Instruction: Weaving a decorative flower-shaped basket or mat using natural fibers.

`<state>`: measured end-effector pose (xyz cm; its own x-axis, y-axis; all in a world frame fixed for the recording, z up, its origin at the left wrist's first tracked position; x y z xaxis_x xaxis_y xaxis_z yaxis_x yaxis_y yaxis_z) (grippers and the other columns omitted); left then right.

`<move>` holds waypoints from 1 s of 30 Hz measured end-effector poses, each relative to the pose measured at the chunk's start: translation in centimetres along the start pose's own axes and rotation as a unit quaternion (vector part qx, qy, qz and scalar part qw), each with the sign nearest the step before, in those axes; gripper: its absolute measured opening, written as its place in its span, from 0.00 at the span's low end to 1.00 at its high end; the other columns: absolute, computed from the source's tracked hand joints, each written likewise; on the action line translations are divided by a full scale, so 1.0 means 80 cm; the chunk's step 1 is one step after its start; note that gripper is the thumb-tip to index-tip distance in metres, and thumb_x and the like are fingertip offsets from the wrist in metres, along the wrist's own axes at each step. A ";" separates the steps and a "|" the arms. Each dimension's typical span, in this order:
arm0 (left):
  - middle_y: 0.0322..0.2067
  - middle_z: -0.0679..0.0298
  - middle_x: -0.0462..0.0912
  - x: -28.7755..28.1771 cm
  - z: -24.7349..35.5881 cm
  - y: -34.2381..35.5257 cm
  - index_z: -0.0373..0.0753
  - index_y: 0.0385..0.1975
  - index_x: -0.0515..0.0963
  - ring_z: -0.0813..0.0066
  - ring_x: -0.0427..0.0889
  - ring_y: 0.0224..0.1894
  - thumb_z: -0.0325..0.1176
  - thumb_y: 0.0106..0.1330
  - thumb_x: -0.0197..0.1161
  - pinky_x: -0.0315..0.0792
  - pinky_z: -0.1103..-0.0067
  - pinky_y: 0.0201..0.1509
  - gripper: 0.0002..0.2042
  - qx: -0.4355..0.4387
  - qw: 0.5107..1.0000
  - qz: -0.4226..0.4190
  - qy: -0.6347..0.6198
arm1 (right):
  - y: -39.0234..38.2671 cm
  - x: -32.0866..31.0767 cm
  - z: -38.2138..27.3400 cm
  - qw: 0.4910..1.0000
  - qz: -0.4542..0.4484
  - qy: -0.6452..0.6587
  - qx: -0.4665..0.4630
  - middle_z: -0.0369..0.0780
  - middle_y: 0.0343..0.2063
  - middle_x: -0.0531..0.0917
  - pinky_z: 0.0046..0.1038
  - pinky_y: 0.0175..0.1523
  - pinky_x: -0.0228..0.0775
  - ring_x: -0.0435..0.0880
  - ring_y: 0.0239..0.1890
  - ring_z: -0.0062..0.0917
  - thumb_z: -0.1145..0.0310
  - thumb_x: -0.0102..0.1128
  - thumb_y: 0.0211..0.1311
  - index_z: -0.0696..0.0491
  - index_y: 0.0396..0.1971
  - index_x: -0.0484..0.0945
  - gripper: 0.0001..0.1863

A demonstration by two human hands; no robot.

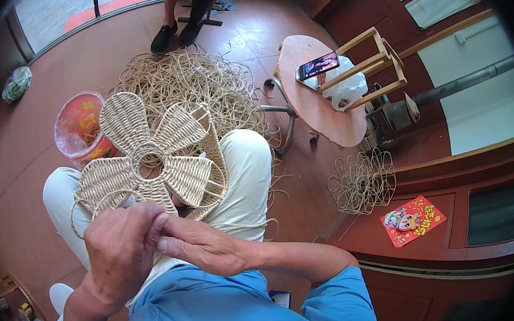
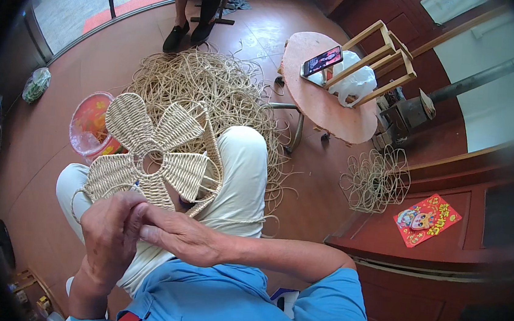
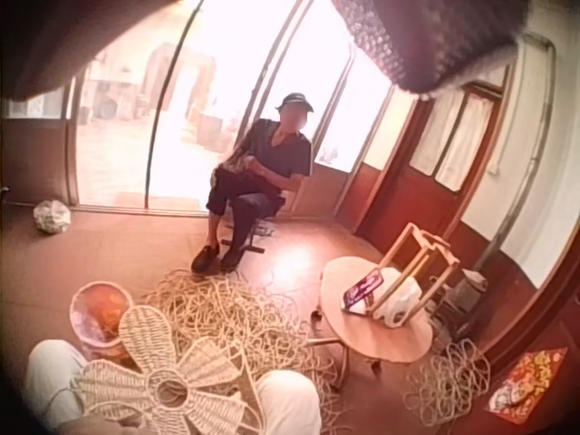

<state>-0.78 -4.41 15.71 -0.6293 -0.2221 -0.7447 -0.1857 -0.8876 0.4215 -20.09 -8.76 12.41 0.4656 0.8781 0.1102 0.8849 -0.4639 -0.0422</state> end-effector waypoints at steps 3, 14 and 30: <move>0.27 0.62 0.83 0.003 0.000 -0.002 0.41 0.44 0.82 0.61 0.81 0.26 0.32 0.72 0.71 0.71 0.65 0.33 0.07 0.013 1.000 0.016 0.024 | 0.007 0.010 0.002 0.998 0.036 0.045 -0.017 0.45 0.50 0.80 0.35 0.64 0.71 0.79 0.56 0.31 0.58 0.46 0.89 0.61 0.58 0.75 0.20; 0.28 0.60 0.83 -0.029 -0.061 -0.043 0.41 0.37 0.83 0.56 0.84 0.30 0.40 0.72 0.72 0.74 0.65 0.35 0.10 -0.023 0.991 -0.130 -0.012 | -0.098 -0.096 -0.020 0.925 0.269 -0.213 0.163 0.35 0.30 0.84 0.26 0.46 0.75 0.79 0.35 0.20 0.61 0.60 0.83 0.59 0.39 0.85 0.16; 0.31 0.55 0.79 0.023 -0.050 -0.046 0.35 0.40 0.80 0.52 0.82 0.34 0.38 0.74 0.71 0.76 0.64 0.38 0.11 -0.074 0.977 -0.157 -0.121 | -0.015 -0.008 0.009 0.940 0.127 -0.316 0.029 0.46 0.47 0.87 0.41 0.54 0.77 0.87 0.49 0.42 0.69 0.59 0.80 0.55 0.64 0.77 0.17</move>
Point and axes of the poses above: each hand's wrist, its own y-axis towards the middle knuckle, its own x-axis out of the palm, z = x × y, the point moved 1 cm from there along y, towards the middle knuckle
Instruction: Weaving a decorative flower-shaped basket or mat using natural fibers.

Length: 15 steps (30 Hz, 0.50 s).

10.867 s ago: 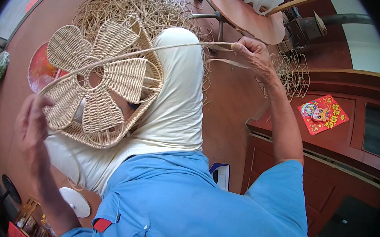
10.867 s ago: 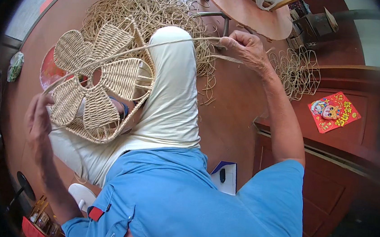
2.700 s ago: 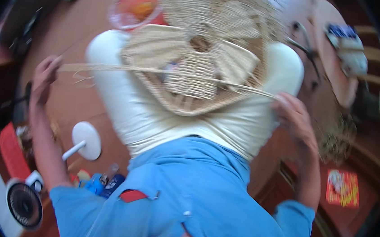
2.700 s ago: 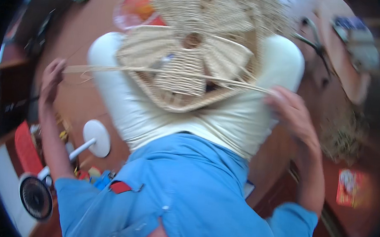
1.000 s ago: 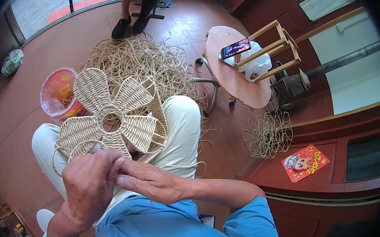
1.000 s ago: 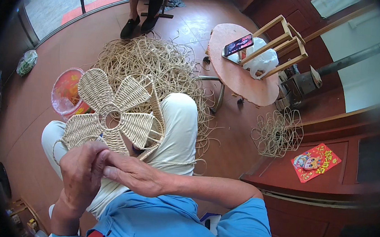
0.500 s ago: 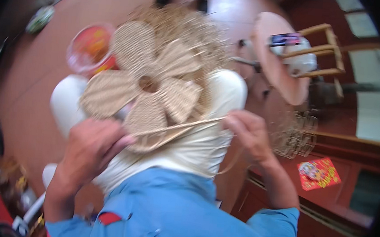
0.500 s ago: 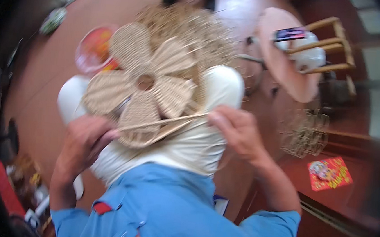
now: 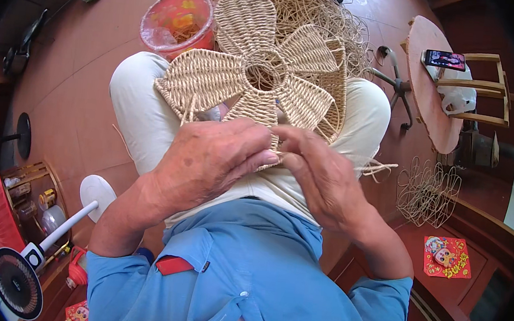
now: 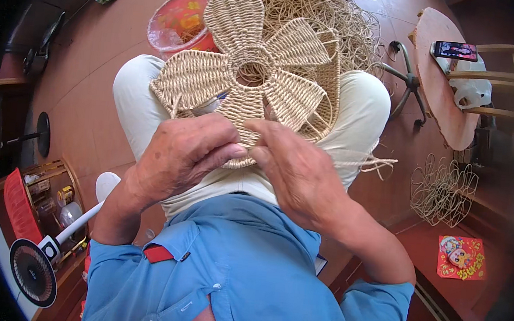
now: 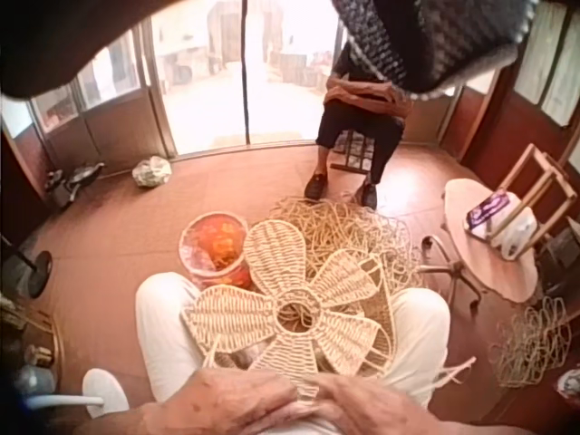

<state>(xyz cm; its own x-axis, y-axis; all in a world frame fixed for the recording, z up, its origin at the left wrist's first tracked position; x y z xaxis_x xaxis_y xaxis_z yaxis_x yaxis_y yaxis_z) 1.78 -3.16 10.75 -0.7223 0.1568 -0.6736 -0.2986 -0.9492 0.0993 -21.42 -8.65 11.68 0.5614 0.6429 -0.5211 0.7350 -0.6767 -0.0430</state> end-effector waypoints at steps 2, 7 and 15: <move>0.32 0.55 0.80 0.001 -0.004 -0.007 0.36 0.42 0.81 0.52 0.83 0.35 0.37 0.73 0.71 0.77 0.65 0.38 0.11 -0.003 1.000 -0.002 0.006 | 0.007 0.009 0.001 1.000 -0.005 0.015 0.016 0.45 0.42 0.85 0.37 0.49 0.77 0.87 0.44 0.39 0.69 0.58 0.81 0.56 0.60 0.78 0.14; 0.39 0.59 0.86 -0.018 -0.016 -0.039 0.36 0.51 0.84 0.66 0.86 0.37 0.30 0.73 0.71 0.79 0.72 0.42 0.11 -0.097 0.992 0.071 -0.049 | 0.009 0.012 0.016 0.988 0.017 0.124 0.095 0.40 0.31 0.80 0.28 0.43 0.73 0.78 0.34 0.23 0.68 0.59 0.83 0.59 0.48 0.82 0.10; 0.39 0.57 0.86 -0.038 -0.024 -0.074 0.34 0.46 0.86 0.64 0.87 0.40 0.25 0.72 0.69 0.79 0.70 0.47 0.06 -0.197 0.971 0.045 -0.125 | 0.003 0.022 0.032 0.985 0.015 0.139 0.104 0.34 0.33 0.77 0.25 0.44 0.69 0.73 0.36 0.18 0.64 0.60 0.83 0.60 0.45 0.80 0.12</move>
Point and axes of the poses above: each hand's wrist, its own y-axis towards the middle knuckle, its own x-axis out of the palm, z = x × y, the point moved 1 cm from there along y, towards the middle knuckle
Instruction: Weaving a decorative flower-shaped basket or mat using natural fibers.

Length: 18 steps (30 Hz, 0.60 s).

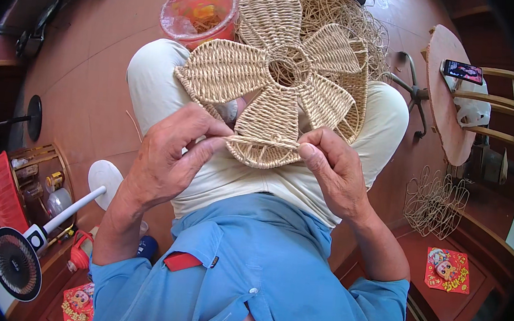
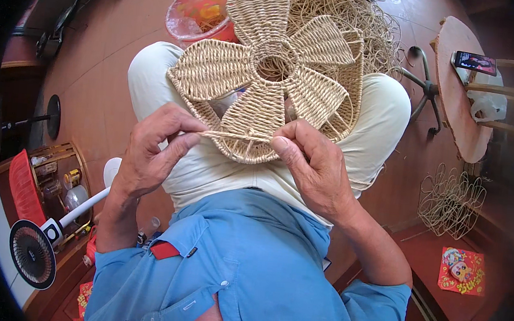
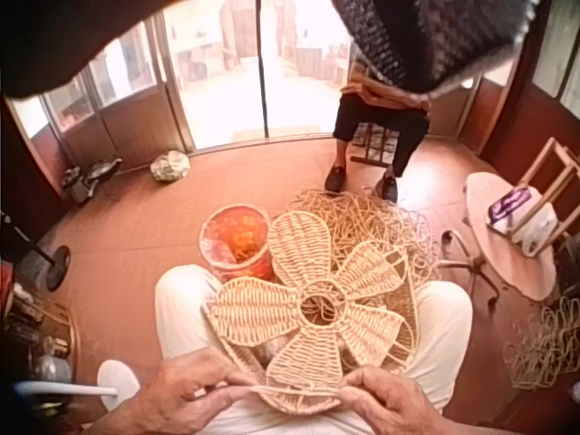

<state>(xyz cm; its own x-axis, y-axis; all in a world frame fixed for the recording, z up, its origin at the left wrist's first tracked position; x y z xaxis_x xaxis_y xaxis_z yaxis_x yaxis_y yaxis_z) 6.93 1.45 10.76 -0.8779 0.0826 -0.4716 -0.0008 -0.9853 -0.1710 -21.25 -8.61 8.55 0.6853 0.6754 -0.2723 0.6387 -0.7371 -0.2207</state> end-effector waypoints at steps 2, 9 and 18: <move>0.38 0.61 0.85 0.002 -0.001 0.002 0.35 0.47 0.88 0.67 0.84 0.41 0.20 0.71 0.69 0.77 0.74 0.45 0.08 0.144 0.973 0.115 0.138 | 0.000 0.000 0.003 1.000 -0.005 0.012 0.005 0.30 0.34 0.74 0.21 0.42 0.64 0.68 0.36 0.14 0.62 0.59 0.84 0.59 0.44 0.80 0.13; 0.39 0.60 0.83 -0.009 -0.008 0.000 0.38 0.47 0.88 0.60 0.84 0.44 0.21 0.66 0.72 0.77 0.69 0.47 0.12 0.191 0.925 0.210 0.255 | 0.002 -0.003 0.011 0.999 -0.009 0.038 0.028 0.35 0.32 0.79 0.26 0.45 0.71 0.75 0.36 0.19 0.65 0.60 0.82 0.60 0.45 0.81 0.12; 0.37 0.65 0.82 -0.031 -0.035 -0.007 0.34 0.41 0.84 0.77 0.80 0.38 0.26 0.73 0.70 0.75 0.76 0.41 0.03 0.071 0.980 0.180 0.051 | -0.002 0.008 0.011 0.995 -0.029 0.072 0.055 0.26 0.30 0.76 0.19 0.38 0.63 0.68 0.31 0.09 0.64 0.65 0.81 0.57 0.52 0.81 0.12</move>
Point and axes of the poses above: each hand's wrist, its own y-axis towards the middle knuckle, its own x-axis out of the palm, z = x × y, the point moved 1 cm from there along y, towards the middle knuckle
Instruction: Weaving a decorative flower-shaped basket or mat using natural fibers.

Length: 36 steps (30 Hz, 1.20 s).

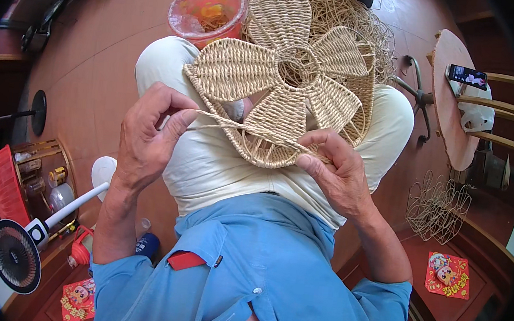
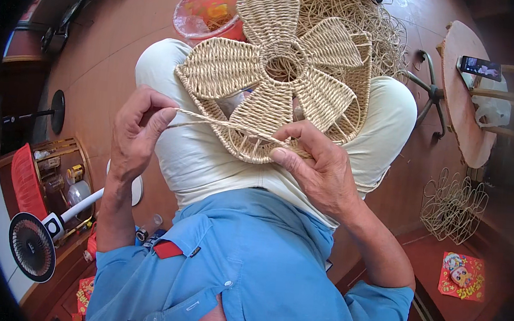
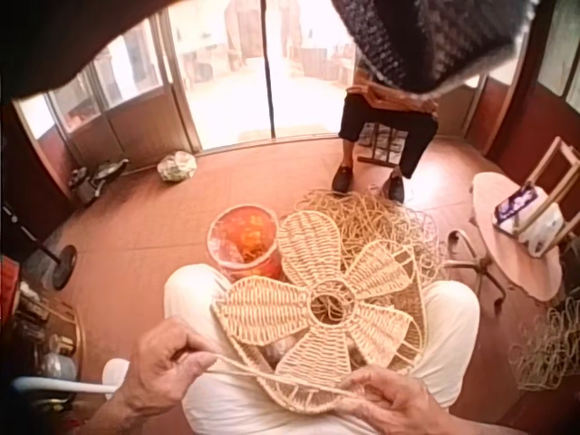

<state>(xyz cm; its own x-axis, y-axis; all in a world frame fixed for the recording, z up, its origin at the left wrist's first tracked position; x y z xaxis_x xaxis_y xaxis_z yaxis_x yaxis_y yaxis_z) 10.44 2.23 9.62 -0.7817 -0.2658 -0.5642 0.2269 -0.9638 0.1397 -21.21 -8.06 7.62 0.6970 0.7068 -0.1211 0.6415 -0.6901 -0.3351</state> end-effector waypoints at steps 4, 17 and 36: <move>0.32 0.73 0.77 -0.018 -0.007 -0.005 0.35 0.37 0.81 0.86 0.74 0.37 0.34 0.76 0.68 0.69 0.82 0.38 0.09 -0.158 0.961 -0.106 -0.201 | 0.006 -0.001 0.005 0.999 0.007 0.032 -0.011 0.26 0.31 0.77 0.19 0.39 0.64 0.69 0.33 0.09 0.62 0.65 0.82 0.58 0.50 0.84 0.13; 0.19 0.68 0.76 -0.030 0.052 -0.020 0.41 0.21 0.82 0.67 0.73 0.23 0.43 0.71 0.73 0.70 0.69 0.39 0.18 -0.001 0.977 -0.176 -0.123 | 0.020 -0.029 -0.001 0.995 0.013 0.101 0.022 0.27 0.33 0.80 0.20 0.45 0.66 0.72 0.37 0.11 0.58 0.61 0.84 0.57 0.40 0.84 0.16; 0.40 0.68 0.87 -0.063 -0.130 -0.125 0.40 0.52 0.89 0.79 0.84 0.46 0.36 0.80 0.64 0.81 0.75 0.55 0.11 -0.171 0.955 -0.111 -0.215 | 0.037 0.024 -0.017 0.990 0.003 -0.136 -0.031 0.31 0.33 0.81 0.21 0.47 0.66 0.74 0.38 0.16 0.64 0.62 0.82 0.57 0.37 0.82 0.13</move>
<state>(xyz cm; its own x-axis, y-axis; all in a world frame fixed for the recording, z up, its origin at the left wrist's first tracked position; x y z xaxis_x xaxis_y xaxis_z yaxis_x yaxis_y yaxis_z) 18.14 13.40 2.59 -0.9823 -0.1090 -0.1526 0.1463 -0.9546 -0.2597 -17.54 -8.99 7.67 0.5946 0.7123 -0.3730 0.6619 -0.6970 -0.2758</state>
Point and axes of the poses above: each hand's wrist, its own y-axis towards the middle knuckle, its own x-axis out of the palm, z = x × y, the point moved 1 cm from there along y, towards the middle knuckle
